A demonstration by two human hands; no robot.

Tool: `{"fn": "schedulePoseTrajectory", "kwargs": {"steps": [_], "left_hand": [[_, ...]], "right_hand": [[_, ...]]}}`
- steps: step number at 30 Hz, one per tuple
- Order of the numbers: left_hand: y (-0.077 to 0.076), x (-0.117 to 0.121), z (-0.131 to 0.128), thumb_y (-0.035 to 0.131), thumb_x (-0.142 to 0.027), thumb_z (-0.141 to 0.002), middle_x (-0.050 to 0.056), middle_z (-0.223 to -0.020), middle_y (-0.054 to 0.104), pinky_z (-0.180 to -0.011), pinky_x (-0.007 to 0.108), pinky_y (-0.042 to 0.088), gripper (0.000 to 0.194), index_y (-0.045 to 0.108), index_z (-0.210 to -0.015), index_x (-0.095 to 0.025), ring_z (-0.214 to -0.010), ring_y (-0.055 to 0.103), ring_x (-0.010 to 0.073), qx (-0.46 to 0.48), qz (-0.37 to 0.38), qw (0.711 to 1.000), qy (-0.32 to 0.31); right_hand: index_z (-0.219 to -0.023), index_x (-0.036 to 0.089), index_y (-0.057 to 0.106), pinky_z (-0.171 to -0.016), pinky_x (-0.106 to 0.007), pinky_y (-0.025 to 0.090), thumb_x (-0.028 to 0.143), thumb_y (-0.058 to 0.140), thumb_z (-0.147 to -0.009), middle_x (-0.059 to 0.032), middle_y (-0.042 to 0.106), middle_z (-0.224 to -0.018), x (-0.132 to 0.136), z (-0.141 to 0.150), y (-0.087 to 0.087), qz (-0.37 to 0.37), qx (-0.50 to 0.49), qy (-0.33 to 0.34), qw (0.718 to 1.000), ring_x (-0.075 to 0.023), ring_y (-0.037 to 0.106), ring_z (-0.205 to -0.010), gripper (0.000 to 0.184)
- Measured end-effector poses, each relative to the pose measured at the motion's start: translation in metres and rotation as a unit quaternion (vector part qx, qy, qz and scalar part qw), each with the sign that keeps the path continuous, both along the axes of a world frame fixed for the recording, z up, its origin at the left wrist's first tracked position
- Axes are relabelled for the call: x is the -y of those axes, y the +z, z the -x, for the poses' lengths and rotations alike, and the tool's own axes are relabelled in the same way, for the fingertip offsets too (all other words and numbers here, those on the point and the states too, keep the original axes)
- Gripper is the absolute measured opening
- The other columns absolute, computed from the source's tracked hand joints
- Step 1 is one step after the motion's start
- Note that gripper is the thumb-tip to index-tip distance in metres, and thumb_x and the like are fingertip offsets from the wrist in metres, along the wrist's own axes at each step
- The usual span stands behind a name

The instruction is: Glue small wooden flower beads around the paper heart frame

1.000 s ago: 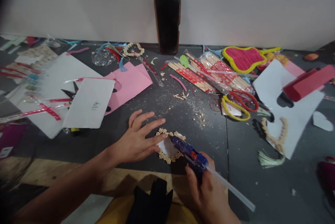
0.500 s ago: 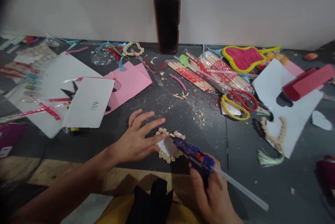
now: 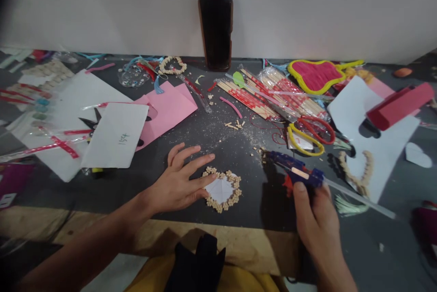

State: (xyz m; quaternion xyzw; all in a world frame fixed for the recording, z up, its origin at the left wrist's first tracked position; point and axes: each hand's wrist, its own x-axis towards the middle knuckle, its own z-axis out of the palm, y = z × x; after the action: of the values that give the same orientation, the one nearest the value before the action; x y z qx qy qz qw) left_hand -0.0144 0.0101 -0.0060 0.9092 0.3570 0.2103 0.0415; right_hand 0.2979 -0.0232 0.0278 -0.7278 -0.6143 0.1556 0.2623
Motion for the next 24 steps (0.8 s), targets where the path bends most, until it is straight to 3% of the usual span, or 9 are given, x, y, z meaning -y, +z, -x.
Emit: {"fn": "schedulePoseTrajectory", "kwargs": {"steps": [4,6,8,10,12,14,17,24], "left_hand": [[0.000,0.000,0.000,0.058,-0.050,-0.090,0.001,-0.142,0.049,-0.113,0.057,0.016,0.026,0.065,-0.109,-0.033,-0.133,0.033,0.0303,0.000,0.007,1.000,0.004],[0.000,0.000,0.000,0.059,-0.049,-0.089,0.000,-0.142,0.049,-0.114,0.056,0.016,0.025,0.065,-0.108,-0.034,-0.134,0.032,0.0290,0.001,0.009,1.000,0.008],[0.000,-0.001,0.000,0.060,-0.049,-0.089,-0.001,-0.143,0.049,-0.115,0.055,0.015,0.025,0.065,-0.108,-0.034,-0.135,0.031,0.0279,0.000,0.014,1.000,0.008],[0.001,-0.001,0.000,0.061,-0.049,-0.088,0.000,-0.142,0.050,-0.115,0.054,0.014,0.026,0.066,-0.107,-0.033,-0.135,0.031,0.0280,0.002,0.015,1.000,0.004],[0.001,-0.001,0.000,0.062,-0.048,-0.088,0.001,-0.142,0.050,-0.115,0.055,0.014,0.026,0.066,-0.107,-0.032,-0.135,0.032,0.0289,0.009,0.013,1.000,0.001],[0.000,-0.001,0.000,0.062,-0.047,-0.088,0.002,-0.142,0.050,-0.114,0.056,0.014,0.026,0.066,-0.108,-0.031,-0.135,0.031,0.0297,0.015,0.013,1.000,-0.001],[-0.001,0.000,0.001,0.060,-0.047,-0.090,0.002,-0.144,0.048,-0.114,0.058,0.014,0.026,0.065,-0.110,-0.031,-0.136,0.030,0.0301,0.014,0.020,1.000,-0.002],[-0.002,0.000,0.000,0.058,-0.051,-0.090,0.001,-0.146,0.047,-0.115,0.058,0.014,0.028,0.065,-0.110,-0.032,-0.136,0.030,0.0294,0.014,0.022,1.000,0.000]], "right_hand": [[-0.064,0.029,0.051,-0.039,-0.033,0.033,0.059,0.042,-0.088,-0.0046,0.053,-0.048,-0.004,-0.028,0.012,0.101,0.159,-0.042,0.981,-0.0199,0.051,-0.040,0.040],[-0.062,0.031,0.056,-0.035,-0.032,0.029,0.064,0.050,-0.084,-0.0035,0.052,-0.045,0.003,-0.036,0.020,0.088,0.222,-0.011,0.971,-0.0174,0.043,-0.032,0.040],[-0.061,0.032,0.056,-0.031,-0.030,0.024,0.064,0.051,-0.083,-0.0016,0.049,-0.041,0.011,-0.031,0.028,0.023,0.252,0.034,0.967,-0.0167,0.039,-0.029,0.039],[-0.079,0.030,0.064,-0.038,-0.031,0.039,0.051,0.055,-0.087,-0.0029,0.061,-0.057,0.014,-0.011,0.032,-0.049,0.212,0.120,0.969,-0.0174,0.055,-0.044,0.024],[-0.099,0.029,0.065,-0.069,-0.036,0.054,0.037,0.053,-0.092,-0.0052,0.069,-0.086,0.010,0.017,0.031,-0.091,0.192,0.144,0.966,-0.0205,0.065,-0.078,0.016],[-0.104,0.026,0.065,-0.087,-0.043,0.051,0.028,0.061,-0.089,-0.0070,0.067,-0.098,0.001,0.046,0.024,-0.141,0.167,0.218,0.951,-0.0249,0.060,-0.099,0.016],[-0.106,0.022,0.066,-0.095,-0.048,0.047,0.022,0.062,-0.087,-0.0109,0.062,-0.117,-0.015,0.073,0.009,-0.137,0.156,0.266,0.941,-0.0287,0.051,-0.114,0.019],[-0.099,0.021,0.070,-0.101,-0.057,0.040,0.022,0.057,-0.090,-0.0115,0.059,-0.126,-0.028,0.087,-0.011,-0.075,0.130,0.310,0.939,-0.0323,0.043,-0.123,0.016]]}}
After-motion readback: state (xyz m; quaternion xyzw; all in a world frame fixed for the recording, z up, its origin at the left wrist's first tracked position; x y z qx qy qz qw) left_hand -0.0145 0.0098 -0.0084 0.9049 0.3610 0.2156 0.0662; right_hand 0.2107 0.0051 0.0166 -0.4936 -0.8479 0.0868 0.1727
